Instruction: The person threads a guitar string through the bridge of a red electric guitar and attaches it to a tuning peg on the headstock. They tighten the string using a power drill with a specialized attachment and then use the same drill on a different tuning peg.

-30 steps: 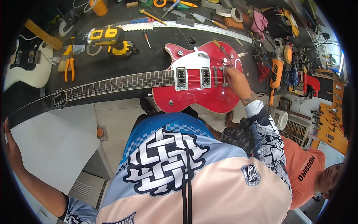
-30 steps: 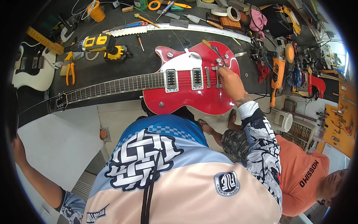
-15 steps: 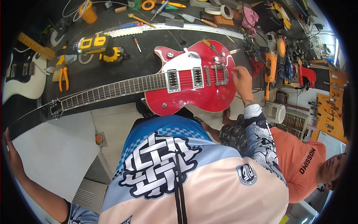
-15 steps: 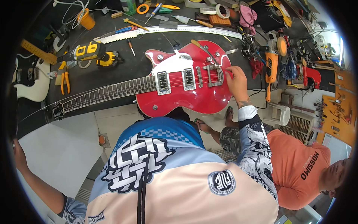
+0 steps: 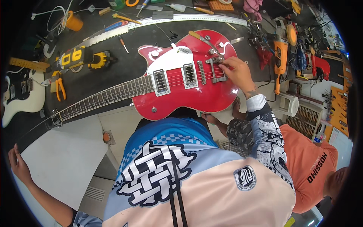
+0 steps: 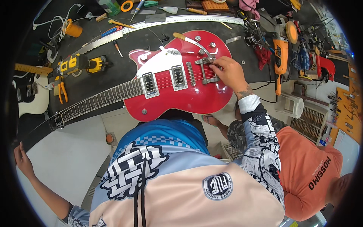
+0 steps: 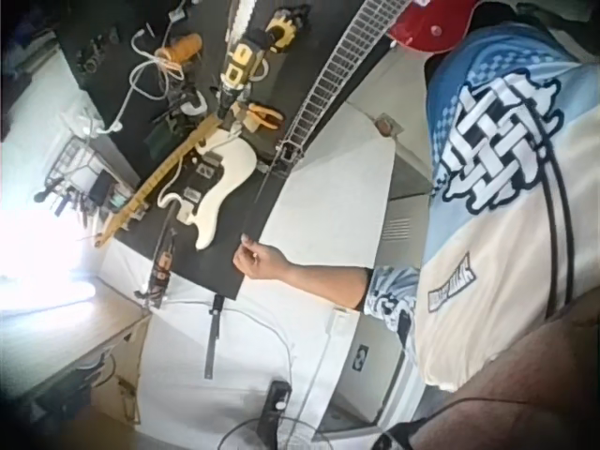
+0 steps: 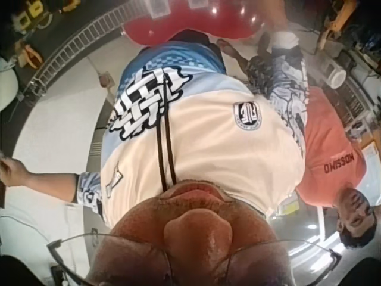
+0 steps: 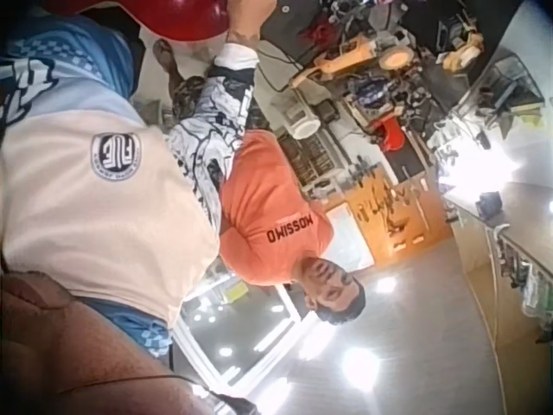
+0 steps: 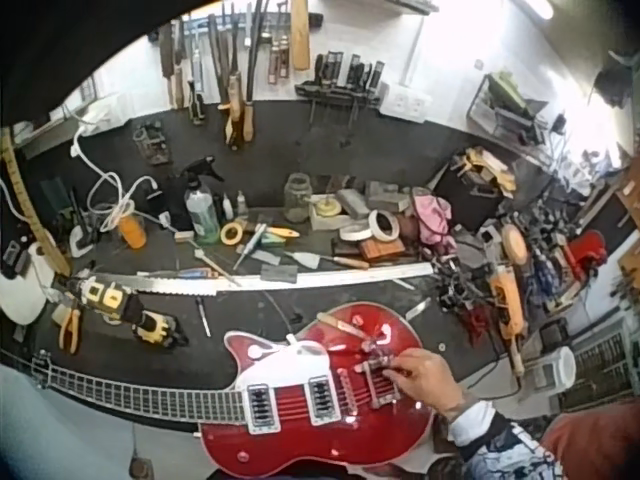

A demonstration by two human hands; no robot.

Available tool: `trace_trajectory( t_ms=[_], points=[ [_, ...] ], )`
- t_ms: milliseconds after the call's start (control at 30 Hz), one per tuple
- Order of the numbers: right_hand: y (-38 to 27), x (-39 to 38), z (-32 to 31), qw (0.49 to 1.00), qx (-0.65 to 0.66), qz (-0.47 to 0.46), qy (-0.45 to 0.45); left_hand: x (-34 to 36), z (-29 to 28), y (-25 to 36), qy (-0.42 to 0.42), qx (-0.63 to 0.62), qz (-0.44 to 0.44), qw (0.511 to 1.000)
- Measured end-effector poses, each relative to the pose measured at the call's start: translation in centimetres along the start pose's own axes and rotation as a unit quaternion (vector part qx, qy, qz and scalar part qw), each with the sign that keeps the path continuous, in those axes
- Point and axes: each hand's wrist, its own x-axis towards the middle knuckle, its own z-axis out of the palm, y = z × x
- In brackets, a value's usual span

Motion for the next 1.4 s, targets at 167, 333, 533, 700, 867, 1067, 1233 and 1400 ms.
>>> trace_trajectory(
  t_ms=[167, 333, 533, 700, 867, 1067, 1233, 1400],
  points=[
    [1.5, -0.1, 0.2, 0.998, 0.062, 0.020, -0.007, -0.6, 1.3, -1.0, -0.021, -0.005, 0.010, 1.000],
    [3.8, -1.6, -0.7, 0.978, 0.136, 0.128, 0.094, -2.4, 3.2, -0.4, -0.039, 0.016, -0.028, 0.999],
    [9.6, -6.4, -0.4, 0.933, 0.178, 0.237, 0.203, -2.8, 6.7, -2.0, -0.095, -0.007, -0.105, 0.990],
    [11.1, -10.0, 1.4, 0.896, 0.236, 0.326, 0.189, -2.9, 8.8, -2.0, -0.137, -0.007, -0.143, 0.980],
    [11.7, -13.1, 2.5, 0.888, 0.223, 0.368, 0.162, -1.0, 10.0, 1.3, -0.149, 0.053, -0.171, 0.973],
    [13.1, -16.7, 4.1, 0.870, 0.266, 0.381, 0.164, 0.2, 9.9, 1.6, -0.169, 0.075, -0.212, 0.960],
    [13.0, -18.7, 4.8, 0.860, 0.251, 0.416, 0.158, 0.7, 10.6, 2.1, -0.175, 0.066, -0.225, 0.956],
    [10.4, -19.8, 5.2, 0.856, 0.223, 0.443, 0.148, 0.7, 12.8, 1.1, -0.204, 0.012, -0.210, 0.956]
  ],
)
